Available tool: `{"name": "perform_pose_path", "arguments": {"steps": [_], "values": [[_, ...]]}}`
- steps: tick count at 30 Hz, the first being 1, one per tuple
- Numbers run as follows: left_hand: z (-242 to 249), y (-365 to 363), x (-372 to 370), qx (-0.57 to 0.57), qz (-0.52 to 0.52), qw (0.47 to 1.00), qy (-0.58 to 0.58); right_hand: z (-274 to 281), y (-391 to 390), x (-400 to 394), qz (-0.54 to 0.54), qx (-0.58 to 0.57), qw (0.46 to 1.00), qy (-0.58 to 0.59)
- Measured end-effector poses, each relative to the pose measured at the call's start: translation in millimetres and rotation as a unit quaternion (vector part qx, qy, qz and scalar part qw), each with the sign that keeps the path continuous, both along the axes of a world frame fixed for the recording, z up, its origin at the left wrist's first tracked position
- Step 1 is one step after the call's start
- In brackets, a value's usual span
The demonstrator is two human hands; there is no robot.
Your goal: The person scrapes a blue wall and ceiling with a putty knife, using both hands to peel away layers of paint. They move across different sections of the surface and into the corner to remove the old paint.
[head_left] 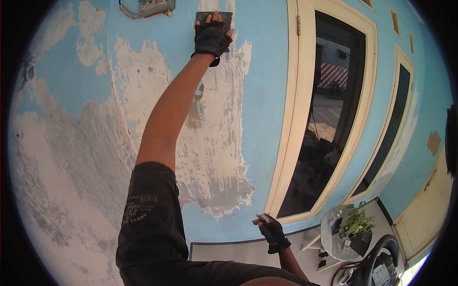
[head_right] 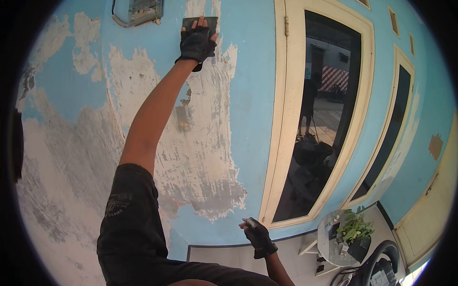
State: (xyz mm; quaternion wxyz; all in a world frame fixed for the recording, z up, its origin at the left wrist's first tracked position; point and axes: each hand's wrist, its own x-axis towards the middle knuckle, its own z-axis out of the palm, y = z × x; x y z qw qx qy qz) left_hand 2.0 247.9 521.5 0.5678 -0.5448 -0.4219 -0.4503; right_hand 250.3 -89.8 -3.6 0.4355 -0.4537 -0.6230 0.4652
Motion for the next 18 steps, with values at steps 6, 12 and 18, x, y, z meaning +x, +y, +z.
{"name": "perform_pose_path", "arguments": {"steps": [6, 12, 18], "values": [[30.5, 15.7, -13.1, 0.042, 0.022, 0.998, 0.039, -26.6, 16.1, -21.1, -0.015, 0.035, 0.998, 0.046], [64.2, -5.0, 1.3, -0.071, 0.003, 0.997, 0.000, -14.2, 26.5, -21.4, -0.026, 0.002, 0.999, 0.025], [88.0, 18.9, -8.5, -0.018, 0.039, 0.999, 0.027, 6.0, 57.3, -11.9, 0.002, 0.063, 0.998, -0.031]]}}
